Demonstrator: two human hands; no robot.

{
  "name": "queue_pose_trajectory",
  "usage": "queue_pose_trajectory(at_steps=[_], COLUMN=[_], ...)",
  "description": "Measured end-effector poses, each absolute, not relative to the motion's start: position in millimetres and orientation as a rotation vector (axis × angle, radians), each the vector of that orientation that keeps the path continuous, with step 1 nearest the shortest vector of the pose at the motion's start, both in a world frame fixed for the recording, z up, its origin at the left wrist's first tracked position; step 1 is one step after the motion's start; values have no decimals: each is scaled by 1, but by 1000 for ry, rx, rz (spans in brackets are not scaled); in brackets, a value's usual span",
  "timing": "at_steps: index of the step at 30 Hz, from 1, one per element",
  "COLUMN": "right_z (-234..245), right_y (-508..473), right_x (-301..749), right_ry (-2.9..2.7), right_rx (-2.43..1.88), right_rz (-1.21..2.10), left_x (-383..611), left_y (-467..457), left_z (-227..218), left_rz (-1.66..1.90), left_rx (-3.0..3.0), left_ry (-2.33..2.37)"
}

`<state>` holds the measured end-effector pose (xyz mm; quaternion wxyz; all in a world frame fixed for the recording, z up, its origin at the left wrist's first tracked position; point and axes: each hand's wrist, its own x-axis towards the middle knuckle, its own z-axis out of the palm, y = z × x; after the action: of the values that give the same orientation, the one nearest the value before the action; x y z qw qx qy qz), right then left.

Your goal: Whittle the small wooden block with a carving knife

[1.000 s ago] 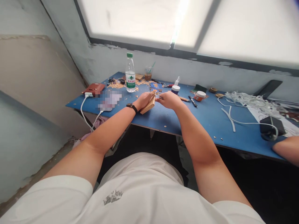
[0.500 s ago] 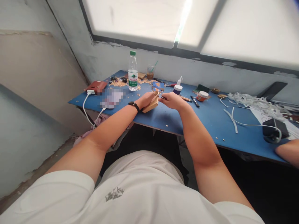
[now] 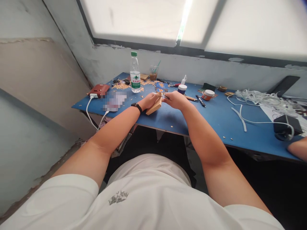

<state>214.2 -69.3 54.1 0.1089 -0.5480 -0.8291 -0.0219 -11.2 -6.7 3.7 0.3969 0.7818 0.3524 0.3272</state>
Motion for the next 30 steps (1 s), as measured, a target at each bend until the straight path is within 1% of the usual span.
queue_pose_trajectory(at_steps=[6, 15, 22, 26, 30], right_z=[57, 57, 60, 59, 58], right_y=[-71, -71, -73, -74, -72], right_x=[207, 206, 214, 215, 215], right_ry=[-2435, -2349, -2397, -2436, -2459], right_rx=[-1748, -1882, -1720, -1602, -1572], right_rz=[-194, -120, 82, 78, 78], left_x=[-4, 3, -2, -1, 0], left_y=[-9, -13, -15, -11, -6], left_z=[7, 13, 11, 5, 1], left_rz=[889, 866, 874, 851, 853], left_rx=[1922, 1811, 1900, 1805, 1773], left_ry=[949, 1036, 996, 978, 988])
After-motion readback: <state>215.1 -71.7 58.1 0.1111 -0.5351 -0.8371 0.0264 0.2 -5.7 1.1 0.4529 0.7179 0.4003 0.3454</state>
